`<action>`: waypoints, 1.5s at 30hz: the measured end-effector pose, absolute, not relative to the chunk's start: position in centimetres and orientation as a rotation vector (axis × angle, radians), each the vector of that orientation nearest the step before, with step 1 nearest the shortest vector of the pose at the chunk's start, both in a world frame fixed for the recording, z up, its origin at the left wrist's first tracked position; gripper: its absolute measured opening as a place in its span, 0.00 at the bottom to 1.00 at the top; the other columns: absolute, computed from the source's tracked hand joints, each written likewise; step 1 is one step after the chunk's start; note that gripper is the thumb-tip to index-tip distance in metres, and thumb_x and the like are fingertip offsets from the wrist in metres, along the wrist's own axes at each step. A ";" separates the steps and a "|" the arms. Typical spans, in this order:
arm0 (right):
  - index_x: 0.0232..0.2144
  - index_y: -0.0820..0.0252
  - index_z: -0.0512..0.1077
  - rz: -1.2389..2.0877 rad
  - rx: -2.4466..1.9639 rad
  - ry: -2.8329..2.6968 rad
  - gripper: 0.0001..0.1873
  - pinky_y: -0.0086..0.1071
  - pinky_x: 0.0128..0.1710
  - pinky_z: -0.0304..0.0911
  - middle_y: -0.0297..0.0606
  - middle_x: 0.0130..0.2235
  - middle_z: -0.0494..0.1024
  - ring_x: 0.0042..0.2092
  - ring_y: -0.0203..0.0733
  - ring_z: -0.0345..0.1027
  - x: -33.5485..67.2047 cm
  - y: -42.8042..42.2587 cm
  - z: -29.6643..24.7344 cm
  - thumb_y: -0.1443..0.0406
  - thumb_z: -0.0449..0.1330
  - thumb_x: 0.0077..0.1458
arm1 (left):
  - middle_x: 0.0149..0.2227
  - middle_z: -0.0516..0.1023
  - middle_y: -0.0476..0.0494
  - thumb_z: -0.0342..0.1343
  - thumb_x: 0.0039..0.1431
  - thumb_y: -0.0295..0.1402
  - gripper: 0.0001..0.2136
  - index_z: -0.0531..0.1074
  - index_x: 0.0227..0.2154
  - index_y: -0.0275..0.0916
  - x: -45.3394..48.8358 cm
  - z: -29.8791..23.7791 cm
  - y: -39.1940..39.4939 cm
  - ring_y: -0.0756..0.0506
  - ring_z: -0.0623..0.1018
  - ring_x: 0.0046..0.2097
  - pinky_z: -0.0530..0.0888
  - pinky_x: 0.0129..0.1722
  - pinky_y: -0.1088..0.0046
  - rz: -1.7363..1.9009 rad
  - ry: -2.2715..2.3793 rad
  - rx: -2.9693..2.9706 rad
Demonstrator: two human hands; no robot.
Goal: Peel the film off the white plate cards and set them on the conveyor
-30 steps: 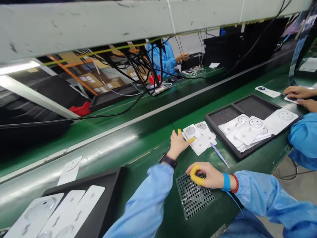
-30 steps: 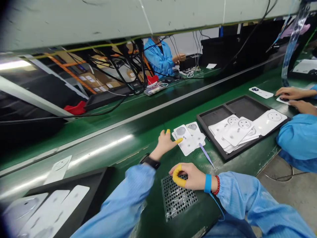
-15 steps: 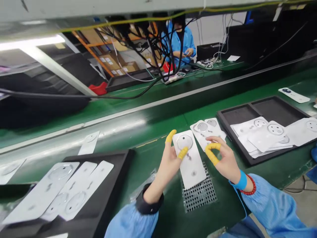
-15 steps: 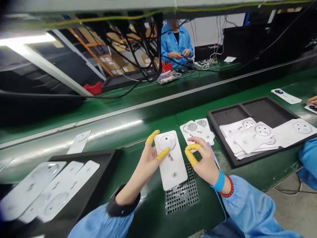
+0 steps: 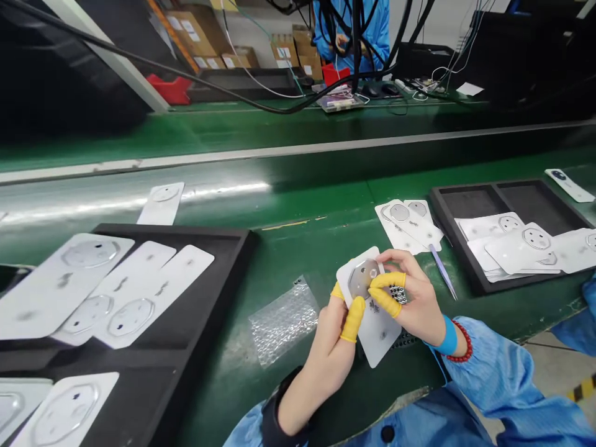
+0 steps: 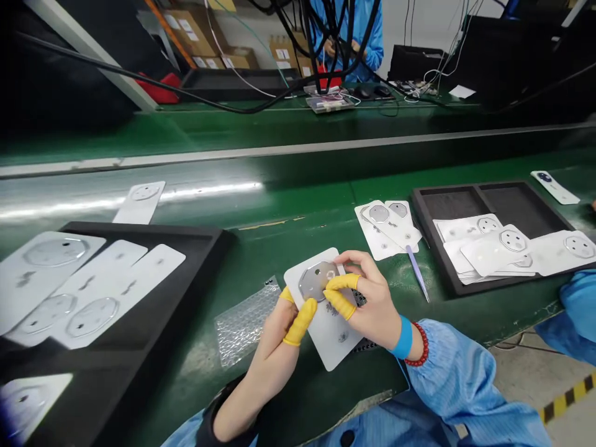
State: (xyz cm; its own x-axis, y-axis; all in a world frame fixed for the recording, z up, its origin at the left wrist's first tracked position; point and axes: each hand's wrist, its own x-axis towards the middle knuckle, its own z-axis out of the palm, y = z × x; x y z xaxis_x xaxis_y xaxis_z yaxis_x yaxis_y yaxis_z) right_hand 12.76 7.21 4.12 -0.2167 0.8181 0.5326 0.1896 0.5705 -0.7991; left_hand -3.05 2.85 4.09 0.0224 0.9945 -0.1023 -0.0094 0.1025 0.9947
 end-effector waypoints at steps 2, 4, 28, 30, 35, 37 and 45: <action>0.33 0.55 0.74 0.768 -0.861 -1.692 0.04 0.43 0.50 0.71 0.42 0.49 0.66 0.50 0.45 0.68 12.5 7.0 4.1 0.70 0.62 0.56 | 0.32 0.79 0.44 0.57 0.58 0.42 0.13 0.74 0.43 0.43 -3.2 4.0 2.5 0.38 0.77 0.40 0.74 0.42 0.63 1.120 1.264 1.169; 0.32 0.56 0.74 0.823 -0.902 -1.667 0.03 0.44 0.50 0.70 0.42 0.51 0.65 0.50 0.46 0.68 12.3 6.8 4.0 0.69 0.62 0.57 | 0.29 0.77 0.45 0.57 0.58 0.41 0.11 0.74 0.42 0.44 -3.3 3.8 2.1 0.38 0.77 0.38 0.74 0.42 0.62 1.110 1.281 1.192; 0.39 0.51 0.56 1.625 -0.923 -1.150 0.30 0.27 0.26 0.74 0.26 0.31 0.76 0.30 0.36 0.76 12.8 6.9 4.9 0.61 0.74 0.44 | 0.40 0.82 0.45 0.61 0.58 0.37 0.19 0.68 0.52 0.45 -2.1 4.7 2.8 0.47 0.81 0.32 0.78 0.28 0.76 1.219 1.021 0.880; 0.39 0.51 0.57 1.639 -0.908 -1.141 0.29 0.26 0.25 0.73 0.26 0.31 0.76 0.29 0.35 0.76 12.9 6.7 5.0 0.62 0.73 0.44 | 0.37 0.83 0.46 0.62 0.57 0.37 0.15 0.71 0.46 0.43 -2.0 4.9 2.8 0.48 0.81 0.30 0.77 0.25 0.77 1.233 1.010 0.851; 0.39 0.52 0.57 1.631 -0.938 -1.160 0.29 0.25 0.30 0.73 0.27 0.34 0.78 0.32 0.34 0.76 13.0 6.4 5.3 0.66 0.73 0.45 | 0.39 0.83 0.47 0.62 0.58 0.36 0.13 0.72 0.46 0.44 -2.1 4.9 2.5 0.49 0.81 0.33 0.78 0.30 0.78 1.245 1.004 0.853; 0.40 0.52 0.57 1.641 -0.932 -1.179 0.29 0.26 0.34 0.73 0.29 0.37 0.78 0.35 0.35 0.77 13.1 6.5 5.4 0.67 0.73 0.45 | 0.43 0.82 0.47 0.60 0.60 0.36 0.14 0.72 0.49 0.46 -2.2 4.8 2.4 0.49 0.80 0.37 0.78 0.35 0.78 1.239 0.984 0.888; 0.52 0.50 0.57 1.942 -0.781 -1.197 0.33 0.25 0.39 0.73 0.34 0.46 0.77 0.40 0.32 0.76 14.1 7.2 5.7 0.70 0.68 0.50 | 0.32 0.79 0.54 0.51 0.67 0.37 0.16 0.68 0.56 0.55 -2.9 4.3 1.5 0.52 0.71 0.27 0.71 0.27 0.81 1.116 0.962 1.078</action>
